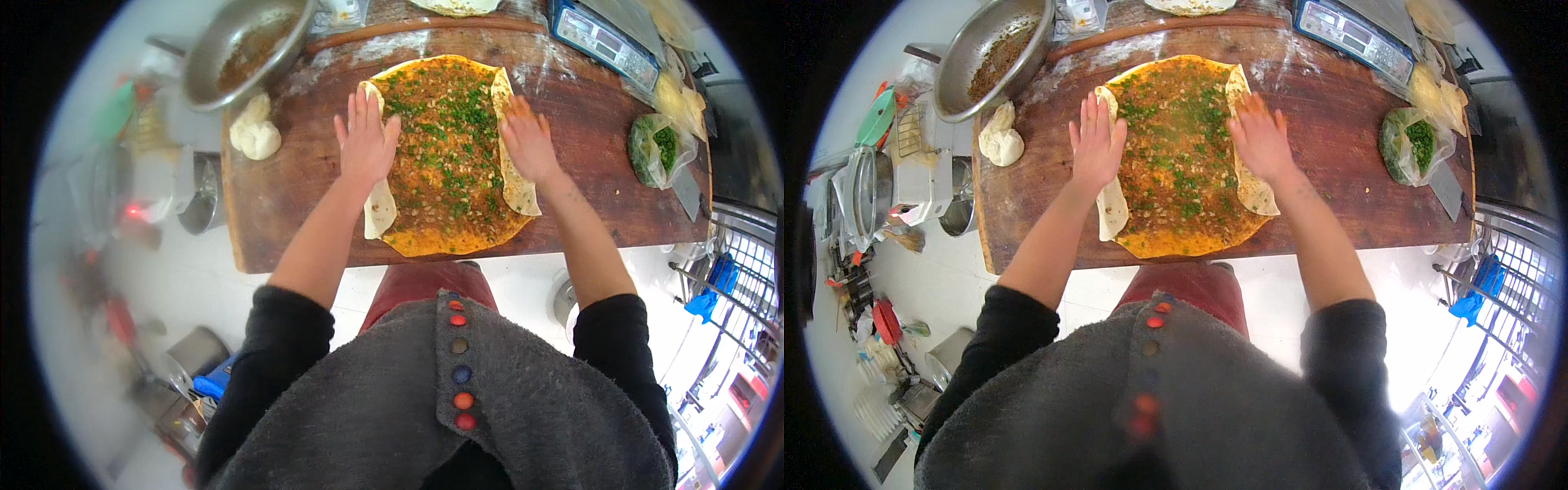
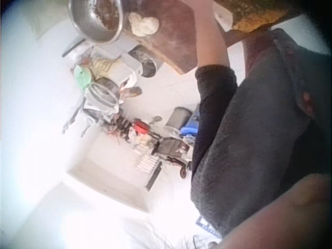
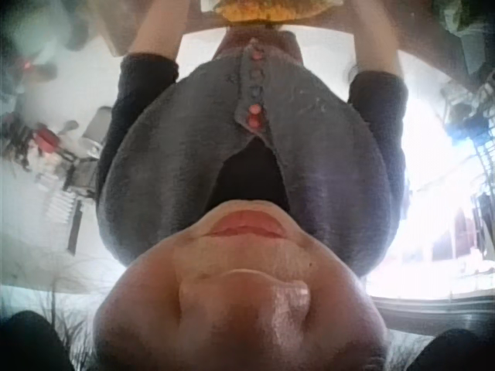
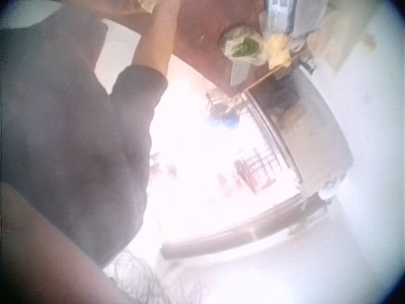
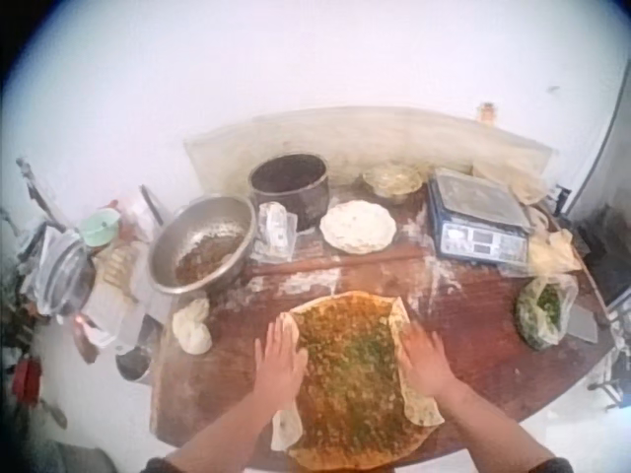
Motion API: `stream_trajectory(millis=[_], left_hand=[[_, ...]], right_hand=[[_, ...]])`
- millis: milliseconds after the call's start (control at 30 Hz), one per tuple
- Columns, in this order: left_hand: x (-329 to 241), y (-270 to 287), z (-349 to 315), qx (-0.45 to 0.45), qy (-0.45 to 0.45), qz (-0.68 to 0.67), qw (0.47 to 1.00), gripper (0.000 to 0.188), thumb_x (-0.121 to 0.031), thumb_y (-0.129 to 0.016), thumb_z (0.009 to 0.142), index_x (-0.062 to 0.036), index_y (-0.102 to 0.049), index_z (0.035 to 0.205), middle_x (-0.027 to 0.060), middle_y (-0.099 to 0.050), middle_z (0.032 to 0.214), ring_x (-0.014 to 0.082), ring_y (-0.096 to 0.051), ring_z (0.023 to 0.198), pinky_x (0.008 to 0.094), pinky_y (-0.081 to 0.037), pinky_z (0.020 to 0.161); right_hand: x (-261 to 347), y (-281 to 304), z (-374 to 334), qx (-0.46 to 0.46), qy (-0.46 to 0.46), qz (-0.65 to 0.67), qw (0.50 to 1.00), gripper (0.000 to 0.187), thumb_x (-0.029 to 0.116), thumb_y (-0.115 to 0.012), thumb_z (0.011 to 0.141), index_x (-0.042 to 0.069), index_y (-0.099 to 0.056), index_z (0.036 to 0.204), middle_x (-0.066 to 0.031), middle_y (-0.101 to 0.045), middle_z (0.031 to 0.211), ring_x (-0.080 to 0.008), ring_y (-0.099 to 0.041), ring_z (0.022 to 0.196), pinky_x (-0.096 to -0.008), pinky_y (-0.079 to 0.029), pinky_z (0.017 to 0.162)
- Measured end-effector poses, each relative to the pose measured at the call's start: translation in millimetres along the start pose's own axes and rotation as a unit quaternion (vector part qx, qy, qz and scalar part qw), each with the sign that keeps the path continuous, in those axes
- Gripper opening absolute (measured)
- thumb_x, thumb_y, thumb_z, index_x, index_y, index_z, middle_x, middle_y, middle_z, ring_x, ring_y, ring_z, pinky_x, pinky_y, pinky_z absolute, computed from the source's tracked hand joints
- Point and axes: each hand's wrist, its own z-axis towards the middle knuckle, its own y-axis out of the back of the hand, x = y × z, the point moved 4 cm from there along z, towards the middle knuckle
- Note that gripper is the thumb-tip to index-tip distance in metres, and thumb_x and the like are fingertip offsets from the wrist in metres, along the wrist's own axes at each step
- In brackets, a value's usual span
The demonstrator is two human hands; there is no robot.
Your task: The person spreads a reddish spice mixture over a large flattened dough, then adds a brown crumbly mixture, seeds, and chopped green herbs. The person folds the dough edges inward to enclose the fillings.
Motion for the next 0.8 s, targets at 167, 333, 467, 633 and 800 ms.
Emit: stream_trajectory(millis=[167, 333, 467, 633, 800], left_hand=[[0.0, -25.8, -36.0, 0.004, 0.008, 0.14, 0.99, 0.075, -0.056, -0.024, 0.1, -0.0015, -0.019, 0.152, 0.0132, -0.012, 0.16, 0.0283, -0.005, 0.149, 0.0524, -0.002, 0.118], [-2.2, -18.5, -39.3, 0.023, 0.023, 0.069, 0.997, 0.069, -0.05, -0.029, 0.1, -0.0036, -0.021, 0.152, 0.0136, -0.013, 0.16, 0.0283, -0.006, 0.149, 0.0546, -0.002, 0.117], [-8.0, -22.2, -73.0, 0.013, 0.009, 0.066, 0.998, 0.074, -0.054, -0.031, 0.099, 0.0008, -0.028, 0.148, 0.0153, -0.014, 0.16, 0.0298, -0.008, 0.149, 0.0573, -0.003, 0.116], [-10.4, -33.8, -75.5, 0.002, 0.021, 0.093, 0.995, 0.076, -0.057, -0.029, 0.098, -0.0005, -0.025, 0.15, 0.0136, -0.011, 0.16, 0.0295, -0.005, 0.149, 0.0565, -0.002, 0.117], [-10.8, -22.2, -89.8, -0.021, 0.02, 0.015, 0.999, 0.077, -0.057, -0.027, 0.098, -0.0005, -0.025, 0.15, 0.0132, -0.011, 0.161, 0.03, -0.005, 0.149, 0.0573, -0.002, 0.116]], right_hand=[[15.3, -34.8, -36.3, -0.084, -0.007, -0.193, 0.978, 0.067, 0.049, -0.022, 0.102, 0.005, -0.02, 0.152, -0.0106, -0.011, 0.161, -0.0243, -0.009, 0.149, -0.0505, -0.008, 0.119], [5.9, -28.1, -37.4, -0.061, 0.015, 0.013, 0.998, 0.067, 0.049, -0.028, 0.101, 0.006, -0.024, 0.151, -0.0099, -0.013, 0.161, -0.0236, -0.007, 0.149, -0.0526, -0.005, 0.118], [-6.3, -33.4, -65.7, -0.047, 0.017, -0.1, 0.994, 0.063, 0.046, -0.031, 0.1, 0.005, -0.028, 0.149, -0.0104, -0.017, 0.16, -0.0253, -0.01, 0.149, -0.0536, -0.007, 0.117], [-2.3, -48.5, -73.1, -0.078, 0.01, -0.136, 0.988, 0.063, 0.045, -0.034, 0.1, 0.006, -0.029, 0.148, -0.0097, -0.017, 0.159, -0.0262, -0.012, 0.148, -0.0554, -0.009, 0.117], [-5.5, -40.1, -86.8, -0.084, 0.043, -0.05, 0.994, 0.064, 0.046, -0.036, 0.1, 0.008, -0.026, 0.15, -0.0086, -0.015, 0.16, -0.0254, -0.01, 0.149, -0.0537, -0.008, 0.117]])
